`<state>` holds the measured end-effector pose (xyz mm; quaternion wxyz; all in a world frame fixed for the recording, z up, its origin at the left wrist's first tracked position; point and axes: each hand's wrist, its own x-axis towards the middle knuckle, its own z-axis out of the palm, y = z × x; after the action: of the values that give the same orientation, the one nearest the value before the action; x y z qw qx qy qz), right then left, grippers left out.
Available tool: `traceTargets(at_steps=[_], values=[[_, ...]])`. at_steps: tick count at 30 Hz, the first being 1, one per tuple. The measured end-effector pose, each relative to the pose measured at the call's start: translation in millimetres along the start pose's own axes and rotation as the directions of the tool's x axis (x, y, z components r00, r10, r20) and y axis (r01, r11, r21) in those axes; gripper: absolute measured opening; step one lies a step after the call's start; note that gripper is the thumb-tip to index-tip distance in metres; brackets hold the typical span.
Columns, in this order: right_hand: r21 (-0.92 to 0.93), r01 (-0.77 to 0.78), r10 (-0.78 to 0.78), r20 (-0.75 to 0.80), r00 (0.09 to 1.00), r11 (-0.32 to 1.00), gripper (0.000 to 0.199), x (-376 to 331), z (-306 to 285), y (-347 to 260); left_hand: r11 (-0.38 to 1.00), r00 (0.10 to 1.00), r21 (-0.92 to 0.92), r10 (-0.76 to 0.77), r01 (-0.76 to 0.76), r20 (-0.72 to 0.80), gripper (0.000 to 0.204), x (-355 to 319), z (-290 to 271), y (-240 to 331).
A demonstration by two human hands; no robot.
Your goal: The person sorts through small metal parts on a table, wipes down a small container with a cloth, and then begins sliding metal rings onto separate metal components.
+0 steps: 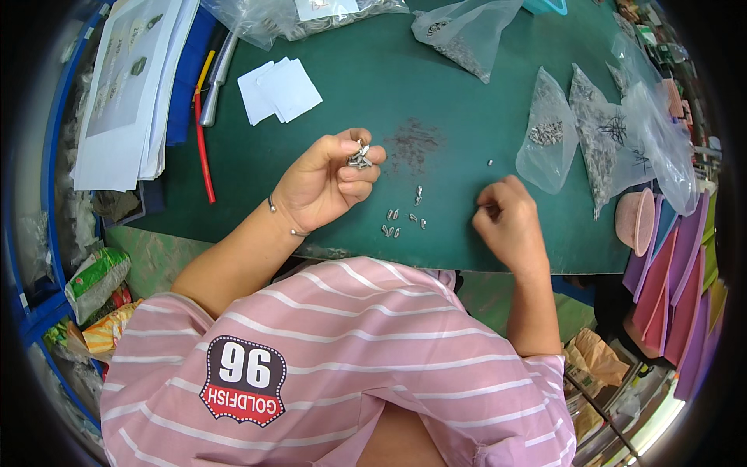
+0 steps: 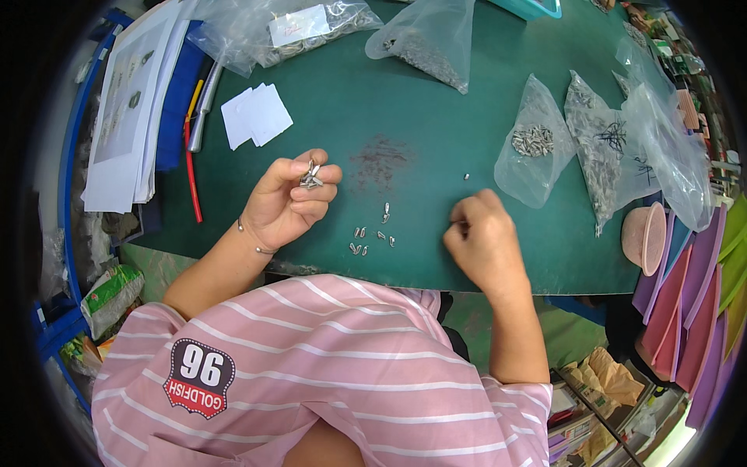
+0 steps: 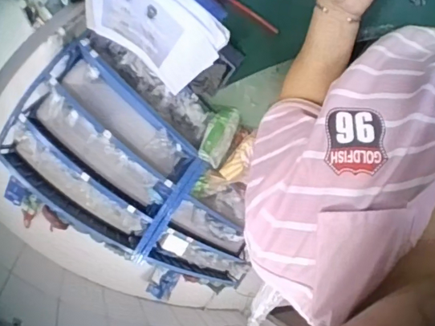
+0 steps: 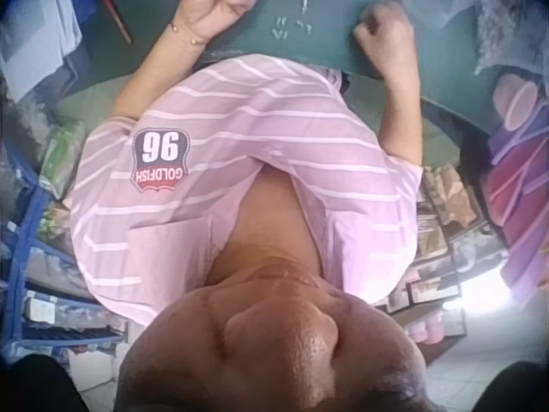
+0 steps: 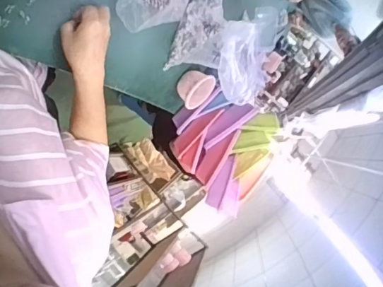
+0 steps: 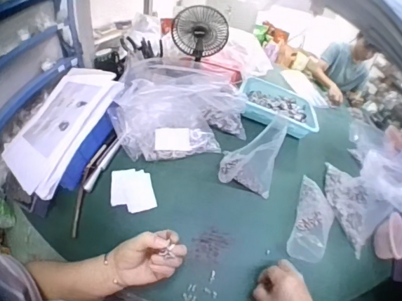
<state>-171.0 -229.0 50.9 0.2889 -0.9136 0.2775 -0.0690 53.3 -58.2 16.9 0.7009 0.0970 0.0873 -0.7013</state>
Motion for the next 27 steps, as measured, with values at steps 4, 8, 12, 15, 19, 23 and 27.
traceTargets(at_steps=[4, 8, 12, 15, 19, 23, 27], values=[[0.305, 0.066, -0.105, 0.113, 0.988, 0.950, 0.017, 4.1, 16.7, -33.7, 0.997, 0.997, -0.058, -0.040, 0.044, 0.067, 0.018, 0.4, -5.1, -3.6], [0.320, 0.126, -0.179, 0.141, 0.974, 0.939, 0.022, 11.0, 22.0, -52.6, 0.998, 0.998, 0.032, -0.059, 0.058, 0.030, 0.017, -2.8, 1.9, -1.8], [0.186, 0.284, -0.309, 0.120, 0.944, 0.941, 0.021, 11.9, 30.7, -42.7, 0.811, 0.977, 0.570, -0.008, 0.131, -0.214, 0.007, -3.8, 15.1, -4.3], [0.125, 0.285, -0.298, 0.098, 0.950, 0.950, 0.018, 7.8, 33.7, -41.5, 0.194, 0.964, 0.968, 0.182, 0.160, -0.196, 0.020, -3.5, 18.4, -15.8], [-0.023, 0.257, -0.252, 0.115, 0.961, 0.966, 0.016, 4.8, 37.9, -43.1, -0.352, 0.976, 0.935, 0.213, 0.034, 0.045, 0.033, -6.0, 17.9, -30.6], [0.068, 0.247, -0.250, 0.037, 0.968, 0.967, 0.018, 4.1, 40.7, -43.6, -0.496, 0.969, 0.863, 0.149, -0.099, 0.197, 0.035, -9.4, 9.3, -39.9], [0.185, 0.224, -0.233, 0.028, 0.972, 0.957, 0.022, 7.9, 40.4, -50.8, -0.583, 0.947, 0.795, 0.129, -0.167, 0.293, 0.028, -13.9, 4.1, -46.5]])
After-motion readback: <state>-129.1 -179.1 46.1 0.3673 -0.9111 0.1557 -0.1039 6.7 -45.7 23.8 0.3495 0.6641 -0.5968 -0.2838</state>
